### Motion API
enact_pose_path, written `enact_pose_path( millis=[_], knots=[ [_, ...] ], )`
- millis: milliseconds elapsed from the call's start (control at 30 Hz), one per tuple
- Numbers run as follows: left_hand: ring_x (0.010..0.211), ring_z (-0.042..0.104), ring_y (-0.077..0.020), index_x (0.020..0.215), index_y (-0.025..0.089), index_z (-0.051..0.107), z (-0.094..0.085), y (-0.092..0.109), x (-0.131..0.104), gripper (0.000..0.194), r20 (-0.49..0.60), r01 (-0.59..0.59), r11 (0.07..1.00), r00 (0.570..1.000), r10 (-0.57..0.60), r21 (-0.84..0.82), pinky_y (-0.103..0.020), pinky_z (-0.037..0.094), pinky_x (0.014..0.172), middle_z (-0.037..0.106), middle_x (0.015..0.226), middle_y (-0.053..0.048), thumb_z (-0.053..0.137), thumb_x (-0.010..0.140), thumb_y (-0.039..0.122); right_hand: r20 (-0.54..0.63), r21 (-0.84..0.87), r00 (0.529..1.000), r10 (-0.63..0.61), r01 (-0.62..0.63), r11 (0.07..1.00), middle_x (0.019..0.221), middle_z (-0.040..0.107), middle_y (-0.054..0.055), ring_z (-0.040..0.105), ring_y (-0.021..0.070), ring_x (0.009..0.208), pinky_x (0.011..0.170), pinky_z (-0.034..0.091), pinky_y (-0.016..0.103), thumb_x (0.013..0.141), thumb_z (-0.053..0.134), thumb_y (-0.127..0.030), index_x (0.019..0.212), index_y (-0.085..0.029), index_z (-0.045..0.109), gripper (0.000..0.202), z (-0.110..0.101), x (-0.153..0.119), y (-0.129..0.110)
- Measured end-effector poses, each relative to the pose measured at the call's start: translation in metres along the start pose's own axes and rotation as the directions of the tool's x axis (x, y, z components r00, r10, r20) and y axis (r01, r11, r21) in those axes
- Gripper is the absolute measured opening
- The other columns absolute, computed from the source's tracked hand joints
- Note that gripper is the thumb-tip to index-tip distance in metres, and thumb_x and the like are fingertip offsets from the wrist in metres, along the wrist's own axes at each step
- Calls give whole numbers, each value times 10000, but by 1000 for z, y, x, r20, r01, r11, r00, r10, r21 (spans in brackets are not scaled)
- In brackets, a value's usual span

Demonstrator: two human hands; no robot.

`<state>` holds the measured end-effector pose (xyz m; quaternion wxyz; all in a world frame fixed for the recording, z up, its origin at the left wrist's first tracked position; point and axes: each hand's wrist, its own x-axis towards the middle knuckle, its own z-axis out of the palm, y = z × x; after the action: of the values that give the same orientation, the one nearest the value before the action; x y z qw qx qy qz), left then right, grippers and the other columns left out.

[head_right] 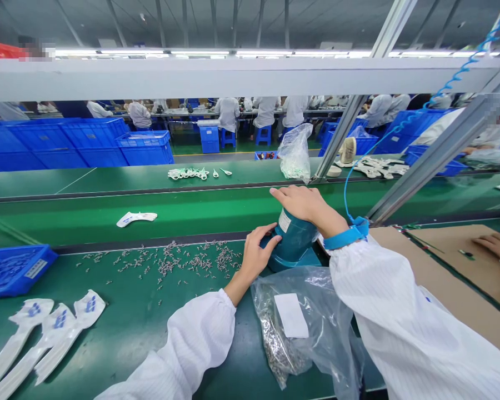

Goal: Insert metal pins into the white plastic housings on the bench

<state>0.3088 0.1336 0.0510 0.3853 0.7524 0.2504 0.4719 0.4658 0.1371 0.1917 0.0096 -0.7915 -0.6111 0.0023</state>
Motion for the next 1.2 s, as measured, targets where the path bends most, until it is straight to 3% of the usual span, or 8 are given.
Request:
enact_pose_path(
  millis=[400, 967, 1100, 1200],
  knots=[
    [1122, 637, -217, 1222, 270, 637, 2, -2, -3, 298, -18, -27, 1000, 999, 27, 11, -375, 439, 1010, 698, 1204, -31, 641, 929, 321, 55, 37, 998, 26, -28, 999, 1434, 541, 140, 478, 368, 1310, 1046, 339, 559, 1010, 175, -544, 1324, -218, 588, 612, -7, -4, -5],
    [1130, 629, -216, 1219, 253, 623, 1, -4, -3, 296, 5, -31, 999, 1000, 31, -19, -376, 429, 1027, 690, 1201, -46, 632, 927, 305, 51, -8, 999, 8, -8, 1000, 1424, 555, 109, 495, 368, 1296, 1028, 359, 580, 998, 132, -548, 1359, -252, 568, 639, -3, 1, -1],
    [1145, 623, -207, 1216, 253, 621, -5, -9, -4, 306, 0, 27, 999, 1000, -27, -42, -352, 429, 1040, 681, 1218, -42, 627, 923, 342, 24, 14, 999, 23, -24, 1000, 1421, 562, 98, 493, 362, 1304, 1038, 355, 577, 993, 138, -564, 1336, -257, 592, 647, -1, 1, -1],
    [1220, 579, -205, 1281, 218, 564, -7, -17, -8, 330, -73, 150, 988, 986, -152, -40, -357, 410, 1068, 634, 1299, -82, 451, 1007, 362, 11, 18, 999, 33, -33, 999, 1424, 563, 84, 500, 358, 1300, 1046, 356, 570, 990, 152, -571, 1323, -265, 604, 639, 0, 1, -2]
  ],
)
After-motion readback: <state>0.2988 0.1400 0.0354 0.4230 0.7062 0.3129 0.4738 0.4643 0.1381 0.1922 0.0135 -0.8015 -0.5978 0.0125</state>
